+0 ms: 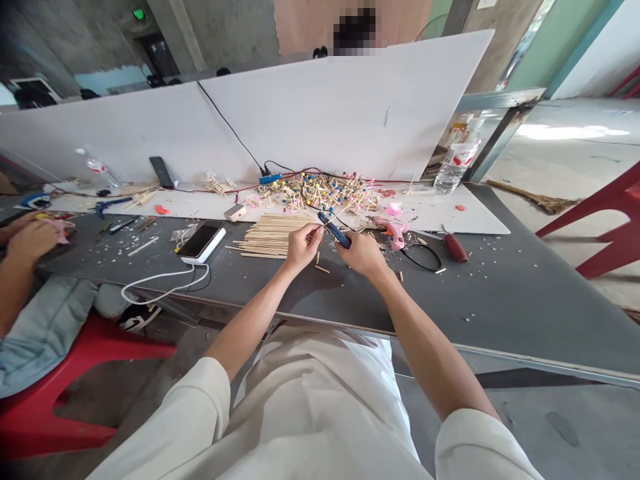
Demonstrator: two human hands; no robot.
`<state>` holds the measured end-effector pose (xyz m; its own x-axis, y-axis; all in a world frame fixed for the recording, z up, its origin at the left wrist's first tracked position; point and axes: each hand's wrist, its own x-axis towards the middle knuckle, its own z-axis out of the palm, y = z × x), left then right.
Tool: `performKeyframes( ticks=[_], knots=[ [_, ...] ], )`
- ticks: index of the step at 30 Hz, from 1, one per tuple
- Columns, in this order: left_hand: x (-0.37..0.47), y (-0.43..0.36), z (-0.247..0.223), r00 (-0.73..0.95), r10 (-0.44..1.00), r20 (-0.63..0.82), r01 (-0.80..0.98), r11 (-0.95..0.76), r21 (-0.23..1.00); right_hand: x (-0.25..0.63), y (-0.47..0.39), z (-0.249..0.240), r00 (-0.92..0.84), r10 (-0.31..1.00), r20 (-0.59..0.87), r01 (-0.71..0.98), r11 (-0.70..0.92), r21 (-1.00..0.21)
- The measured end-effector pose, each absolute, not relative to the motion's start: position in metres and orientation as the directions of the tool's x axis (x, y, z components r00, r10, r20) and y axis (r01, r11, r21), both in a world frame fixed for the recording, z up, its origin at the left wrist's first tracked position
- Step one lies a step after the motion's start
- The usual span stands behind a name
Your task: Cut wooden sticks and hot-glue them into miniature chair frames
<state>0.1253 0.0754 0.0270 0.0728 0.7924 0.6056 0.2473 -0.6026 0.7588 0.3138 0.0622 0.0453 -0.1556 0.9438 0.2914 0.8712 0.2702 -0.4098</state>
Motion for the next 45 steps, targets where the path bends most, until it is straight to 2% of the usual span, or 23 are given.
performKeyframes(
  ticks=[9,17,25,45],
  knots=[
    [0.1267,0.0753,0.0275,0.081,0.78,0.62,0.259,-0.617,0.743,0.3146,0.0605,0.0478,-0.171,0.942,0.287,0.879,0.278,-0.389],
    [0.1258,0.0803,0.0255,0.082,0.86,0.503,0.074,-0.508,0.858,0.3154,0.0611,0.0453,-0.203,0.92,0.335,0.836,0.341,-0.43],
    [0.125,0.0753,0.0295,0.084,0.791,0.606,0.19,-0.61,0.769,0.314,0.0589,0.0483,-0.152,0.934,0.324,0.831,0.298,-0.47],
    [0.1247,0.0745,0.0294,0.054,0.748,0.662,0.261,-0.65,0.713,0.3138,0.0567,0.0502,-0.186,0.94,0.287,0.837,0.304,-0.455]
  ],
)
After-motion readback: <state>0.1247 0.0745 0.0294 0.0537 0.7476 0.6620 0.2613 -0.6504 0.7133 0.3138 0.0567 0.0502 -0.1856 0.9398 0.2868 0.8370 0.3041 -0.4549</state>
